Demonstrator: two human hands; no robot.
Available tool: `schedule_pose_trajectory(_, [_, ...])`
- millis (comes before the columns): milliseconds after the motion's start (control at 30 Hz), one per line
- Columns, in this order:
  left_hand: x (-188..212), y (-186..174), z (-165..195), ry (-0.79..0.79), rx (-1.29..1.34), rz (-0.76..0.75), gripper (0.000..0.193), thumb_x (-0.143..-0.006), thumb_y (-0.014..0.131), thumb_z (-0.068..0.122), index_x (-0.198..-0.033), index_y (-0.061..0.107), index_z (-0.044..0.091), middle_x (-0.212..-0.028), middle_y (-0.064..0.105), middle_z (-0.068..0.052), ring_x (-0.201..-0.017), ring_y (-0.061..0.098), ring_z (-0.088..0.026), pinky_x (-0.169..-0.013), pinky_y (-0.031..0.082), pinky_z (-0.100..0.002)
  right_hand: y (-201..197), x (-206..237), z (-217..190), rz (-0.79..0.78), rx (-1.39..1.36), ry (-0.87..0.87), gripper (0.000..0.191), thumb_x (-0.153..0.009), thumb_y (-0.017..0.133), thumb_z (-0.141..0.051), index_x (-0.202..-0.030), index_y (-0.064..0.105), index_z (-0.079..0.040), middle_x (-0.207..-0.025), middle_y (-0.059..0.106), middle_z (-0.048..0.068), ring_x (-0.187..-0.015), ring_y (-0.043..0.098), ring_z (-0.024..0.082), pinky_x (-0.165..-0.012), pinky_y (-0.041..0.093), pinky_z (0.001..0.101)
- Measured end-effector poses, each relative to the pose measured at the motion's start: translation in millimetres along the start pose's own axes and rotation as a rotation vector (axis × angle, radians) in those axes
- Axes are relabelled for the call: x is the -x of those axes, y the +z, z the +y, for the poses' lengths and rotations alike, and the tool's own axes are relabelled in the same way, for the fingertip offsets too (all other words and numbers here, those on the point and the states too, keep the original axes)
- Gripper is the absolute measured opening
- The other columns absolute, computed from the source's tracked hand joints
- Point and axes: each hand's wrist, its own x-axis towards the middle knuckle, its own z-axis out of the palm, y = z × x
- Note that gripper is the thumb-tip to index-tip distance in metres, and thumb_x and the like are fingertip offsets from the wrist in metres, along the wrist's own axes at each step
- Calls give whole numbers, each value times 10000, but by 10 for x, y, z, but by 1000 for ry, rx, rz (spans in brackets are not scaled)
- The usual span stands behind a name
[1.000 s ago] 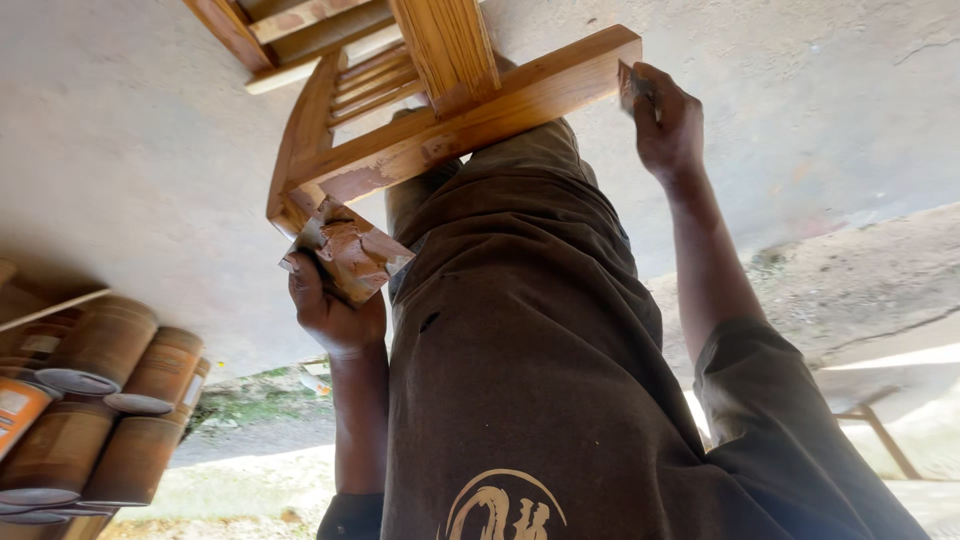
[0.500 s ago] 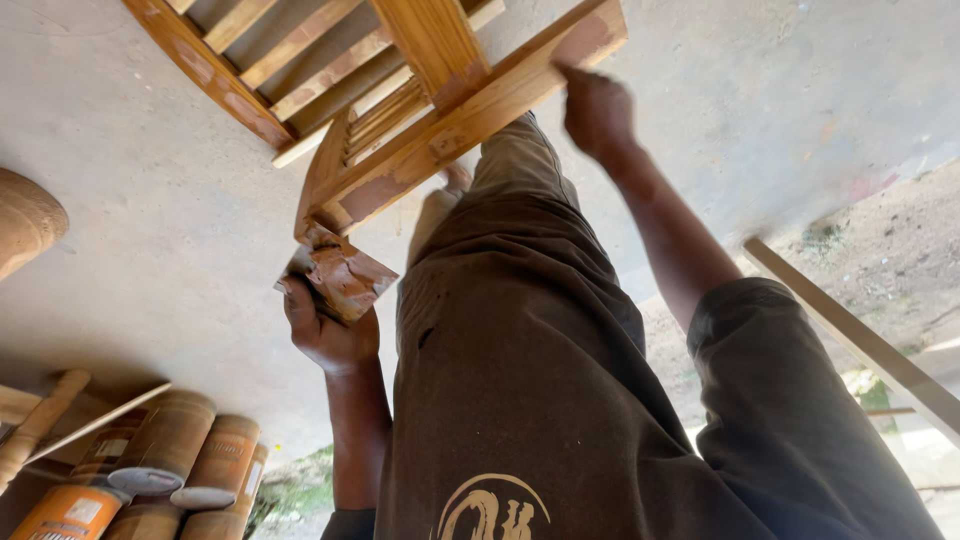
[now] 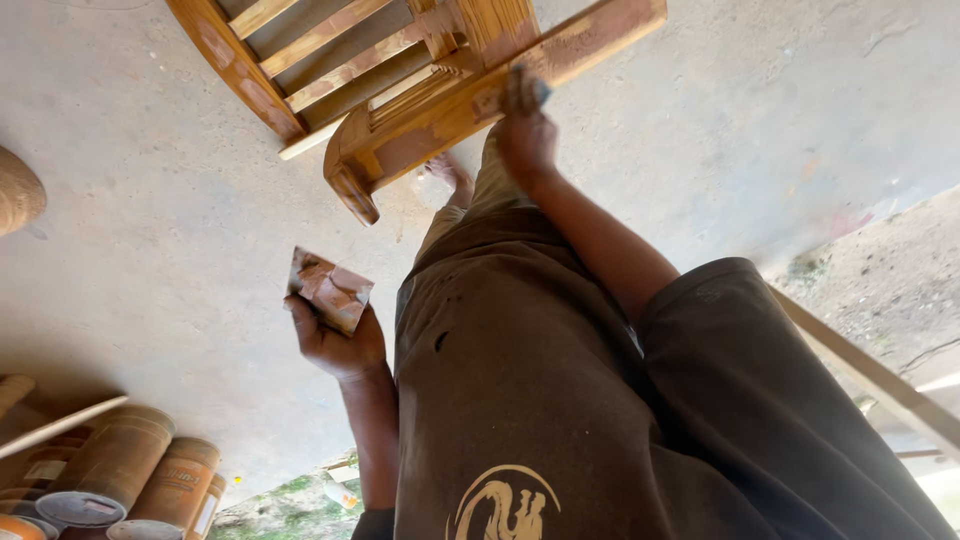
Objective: The person uses a putty knife to apply wood filler to a wooden chair frame. They repeatedly scoop filler from a metal card and spread it along the chair's legs and slats, smoothing the surface as they work.
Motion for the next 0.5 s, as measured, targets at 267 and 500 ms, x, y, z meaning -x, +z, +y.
schedule_pose_trajectory(267, [-25,-132,68,-50,-47,-123,458,-1126,502,412,-1396,557,46,-1355,614,-78,-1308,570,-219,-1153,446,-413,-268,-25,526,-101,-444,161,538,-1051,467,-8,-1565,545,-150,-911,793,70,-480,480,92,-414,396,254])
schedule_pose_trajectory(500, [-35,-152,216,3,-86,-33,490,-1080,497,432,-1398,570,66,-1379,609,-59,-1315,565,-208,-1165,428,-402,-239,-554,2165,290,-882,266,304,-1080,481,-38,-1196,761,-61,-1102,786,156,-822,772,139,-658,613,286])
